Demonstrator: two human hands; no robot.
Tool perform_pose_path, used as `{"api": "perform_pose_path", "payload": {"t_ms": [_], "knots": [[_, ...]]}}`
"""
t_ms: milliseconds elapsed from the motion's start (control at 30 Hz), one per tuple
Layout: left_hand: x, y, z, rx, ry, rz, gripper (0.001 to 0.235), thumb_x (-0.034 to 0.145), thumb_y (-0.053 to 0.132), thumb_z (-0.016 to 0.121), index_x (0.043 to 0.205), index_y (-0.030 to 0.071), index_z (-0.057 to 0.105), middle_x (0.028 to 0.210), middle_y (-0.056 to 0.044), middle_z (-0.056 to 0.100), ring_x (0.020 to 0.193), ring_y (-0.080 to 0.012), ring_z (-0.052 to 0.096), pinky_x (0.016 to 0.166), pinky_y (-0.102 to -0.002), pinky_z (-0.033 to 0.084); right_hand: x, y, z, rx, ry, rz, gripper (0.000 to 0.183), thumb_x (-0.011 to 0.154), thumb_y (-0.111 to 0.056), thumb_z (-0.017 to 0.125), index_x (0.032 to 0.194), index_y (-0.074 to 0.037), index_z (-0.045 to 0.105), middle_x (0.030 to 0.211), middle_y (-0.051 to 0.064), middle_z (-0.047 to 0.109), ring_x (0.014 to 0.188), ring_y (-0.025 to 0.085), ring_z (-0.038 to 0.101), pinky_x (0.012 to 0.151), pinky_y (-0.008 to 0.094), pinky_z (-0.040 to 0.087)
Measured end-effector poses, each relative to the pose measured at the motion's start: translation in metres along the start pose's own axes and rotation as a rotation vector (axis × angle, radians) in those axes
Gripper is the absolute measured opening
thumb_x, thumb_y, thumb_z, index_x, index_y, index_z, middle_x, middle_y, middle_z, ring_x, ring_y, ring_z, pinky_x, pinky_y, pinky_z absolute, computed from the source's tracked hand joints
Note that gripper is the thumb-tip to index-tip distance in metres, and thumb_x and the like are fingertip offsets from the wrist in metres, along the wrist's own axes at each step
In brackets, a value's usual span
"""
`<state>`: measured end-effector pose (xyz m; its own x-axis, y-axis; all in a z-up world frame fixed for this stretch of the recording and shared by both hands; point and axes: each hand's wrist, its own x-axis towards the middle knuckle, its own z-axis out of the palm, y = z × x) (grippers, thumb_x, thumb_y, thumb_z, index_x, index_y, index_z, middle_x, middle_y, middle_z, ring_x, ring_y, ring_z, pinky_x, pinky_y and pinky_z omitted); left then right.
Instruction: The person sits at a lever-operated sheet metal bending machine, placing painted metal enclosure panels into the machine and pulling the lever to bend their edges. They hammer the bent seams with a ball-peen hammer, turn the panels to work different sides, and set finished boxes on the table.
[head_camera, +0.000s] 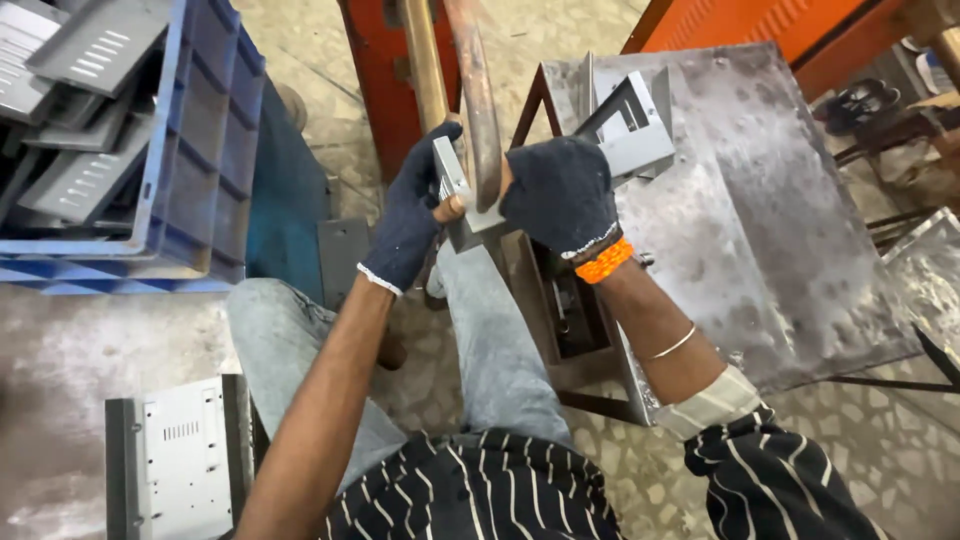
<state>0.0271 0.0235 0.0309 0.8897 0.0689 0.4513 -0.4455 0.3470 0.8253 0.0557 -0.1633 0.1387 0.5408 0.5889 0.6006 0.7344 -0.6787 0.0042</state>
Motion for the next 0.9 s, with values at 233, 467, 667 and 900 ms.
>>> {"api": "perform_pose_path", "payload": {"t_ms": [233, 467, 667, 900], "knots": [[0.001, 0.059, 0.031, 0.676, -0.014, -0.025, 0.04, 0.107, -0.002, 0.044, 0.141, -0.025, 0.044, 0.16, -0.027, 0.04, 0.151, -0.0165, 0.032, 0.127, -0.014, 0.021, 0.006, -0.004, 0.007, 0.036, -0.044, 0.049, 0.032, 0.087, -0.03, 0.069, 0.066, -0.006, 0.072, 0.06, 0.017, 0.062, 0.048, 0.043, 0.049, 0.052, 0.05, 0.04], [-0.017, 0.005, 0.016, -0.078, 0.109, -0.038, 0.065, 0.107, 0.046, 0.053, 0.152, -0.001, 0.044, 0.166, -0.019, 0.03, 0.151, -0.0344, 0.034, 0.127, -0.044, 0.031, -0.003, -0.006, 0.005, -0.046, -0.038, 0.068, 0.039, 0.092, -0.027, 0.065, 0.057, -0.009, 0.068, 0.05, 0.014, 0.058, 0.037, 0.037, 0.045, 0.043, 0.047, 0.035], [-0.017, 0.052, 0.038, -0.069, 0.013, -0.134, 0.085, 0.105, 0.064, 0.022, 0.151, -0.004, 0.043, 0.158, -0.013, 0.045, 0.148, -0.0254, 0.041, 0.127, -0.039, 0.027, -0.02, -0.006, -0.001, 0.05, -0.034, 0.073, 0.047, 0.093, -0.039, 0.066, 0.055, -0.011, 0.065, 0.048, 0.013, 0.053, 0.04, 0.037, 0.042, 0.048, 0.047, 0.035], [-0.136, -0.002, 0.0, -0.517, 0.82, -0.407, 0.062, 0.1, 0.058, 0.048, 0.147, 0.018, 0.056, 0.146, -0.015, 0.059, 0.128, -0.0266, 0.062, 0.114, -0.042, 0.045, -0.094, -0.056, -0.042, 0.656, 0.028, 0.561, 0.052, 0.103, -0.027, 0.062, 0.052, -0.017, 0.055, 0.049, -0.002, 0.049, 0.053, 0.022, 0.053, 0.058, 0.027, 0.044]]}}
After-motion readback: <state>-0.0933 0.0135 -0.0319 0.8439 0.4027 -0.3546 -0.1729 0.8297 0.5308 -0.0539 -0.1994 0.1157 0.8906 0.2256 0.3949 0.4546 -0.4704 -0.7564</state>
